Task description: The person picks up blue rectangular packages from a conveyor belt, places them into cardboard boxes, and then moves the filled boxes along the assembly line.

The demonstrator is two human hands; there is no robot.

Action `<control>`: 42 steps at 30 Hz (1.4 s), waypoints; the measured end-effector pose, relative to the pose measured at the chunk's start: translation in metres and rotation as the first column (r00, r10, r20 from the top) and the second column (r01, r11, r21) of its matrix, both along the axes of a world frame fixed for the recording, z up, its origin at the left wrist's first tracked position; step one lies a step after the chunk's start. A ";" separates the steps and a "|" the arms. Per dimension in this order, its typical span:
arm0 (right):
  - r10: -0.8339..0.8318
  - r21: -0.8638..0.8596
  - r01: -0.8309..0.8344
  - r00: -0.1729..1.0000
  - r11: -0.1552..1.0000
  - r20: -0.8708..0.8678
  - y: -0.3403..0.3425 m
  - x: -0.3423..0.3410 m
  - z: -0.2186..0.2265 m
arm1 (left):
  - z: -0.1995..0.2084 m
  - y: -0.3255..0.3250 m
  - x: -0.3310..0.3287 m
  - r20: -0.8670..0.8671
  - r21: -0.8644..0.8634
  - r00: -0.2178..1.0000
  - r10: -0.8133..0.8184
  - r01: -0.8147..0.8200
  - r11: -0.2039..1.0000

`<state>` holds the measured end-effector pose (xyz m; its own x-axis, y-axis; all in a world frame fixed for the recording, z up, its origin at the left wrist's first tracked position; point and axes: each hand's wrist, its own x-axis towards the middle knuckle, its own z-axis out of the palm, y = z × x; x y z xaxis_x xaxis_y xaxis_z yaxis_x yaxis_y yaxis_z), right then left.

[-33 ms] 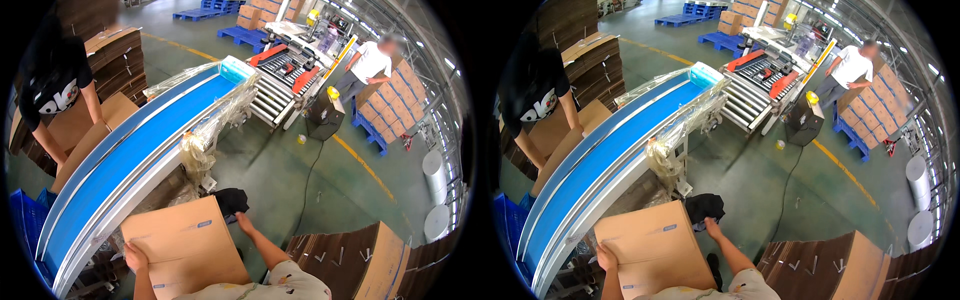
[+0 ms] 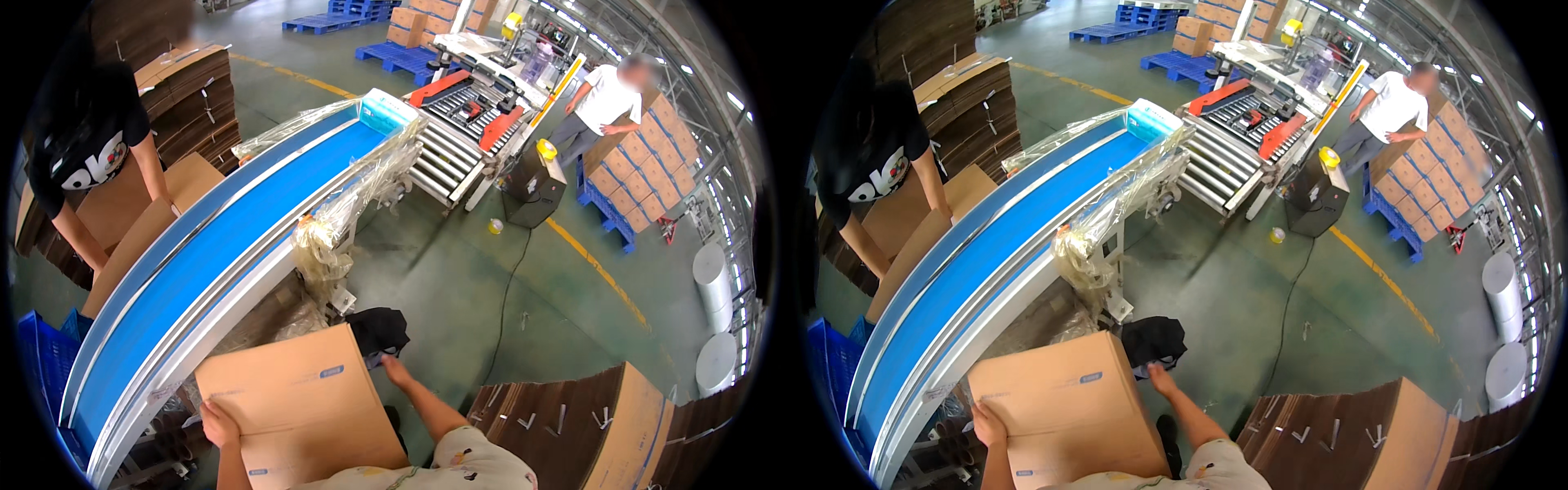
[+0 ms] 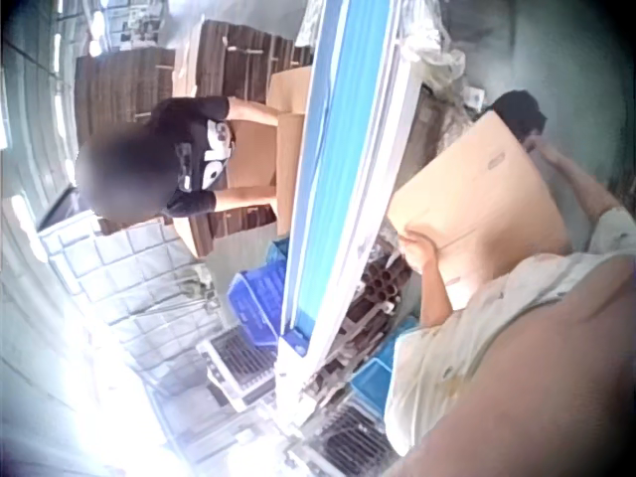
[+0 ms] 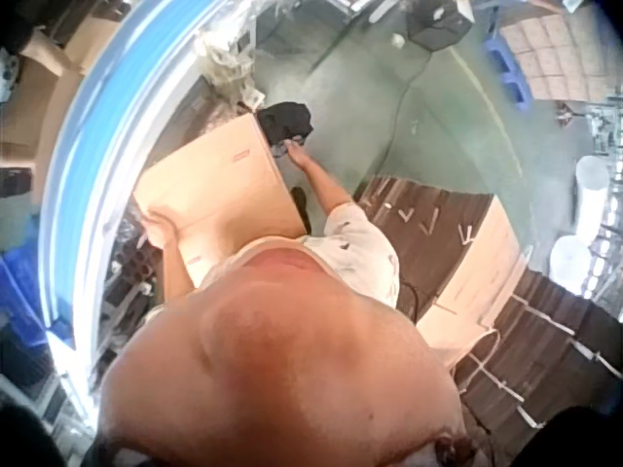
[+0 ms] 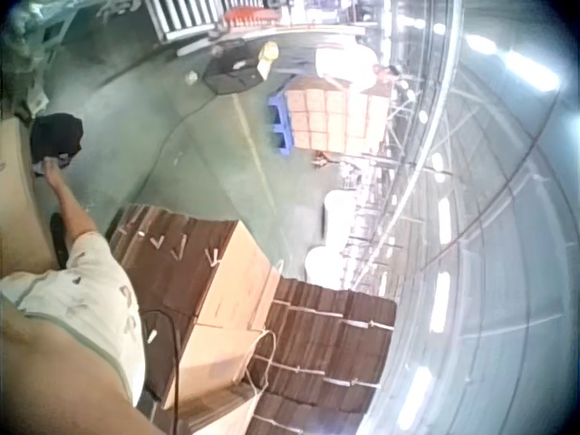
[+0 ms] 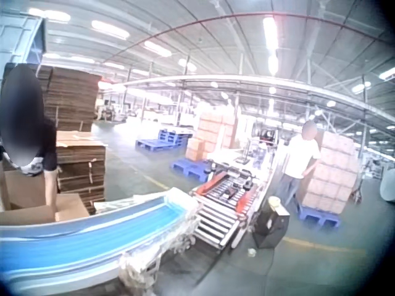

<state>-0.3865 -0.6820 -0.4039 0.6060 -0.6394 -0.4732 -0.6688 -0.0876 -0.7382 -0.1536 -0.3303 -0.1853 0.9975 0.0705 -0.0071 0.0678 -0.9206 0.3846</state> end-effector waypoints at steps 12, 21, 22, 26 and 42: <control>-0.387 0.712 0.314 0.920 0.628 -0.064 0.071 0.047 0.076 | -0.012 0.079 -0.013 -0.104 -0.140 0.980 0.168 -0.181 0.973; -0.460 0.809 0.283 0.888 0.515 -0.018 -0.046 -0.020 0.122 | -0.004 -0.041 -0.047 -0.287 -0.097 0.956 0.065 -0.096 0.991; -0.465 0.797 0.260 0.885 0.546 0.030 -0.069 -0.033 0.150 | 0.001 -0.070 -0.054 -0.345 -0.094 0.936 0.069 -0.107 0.990; -0.583 0.636 0.382 0.801 0.671 0.134 -0.186 -0.110 0.177 | 0.039 -0.220 -0.094 -0.383 -0.192 0.922 -0.063 -0.013 0.981; -0.757 0.580 0.513 0.567 0.633 0.325 -0.548 -0.213 0.271 | 0.079 -0.634 -0.122 -0.154 -0.436 0.902 -0.403 0.304 0.847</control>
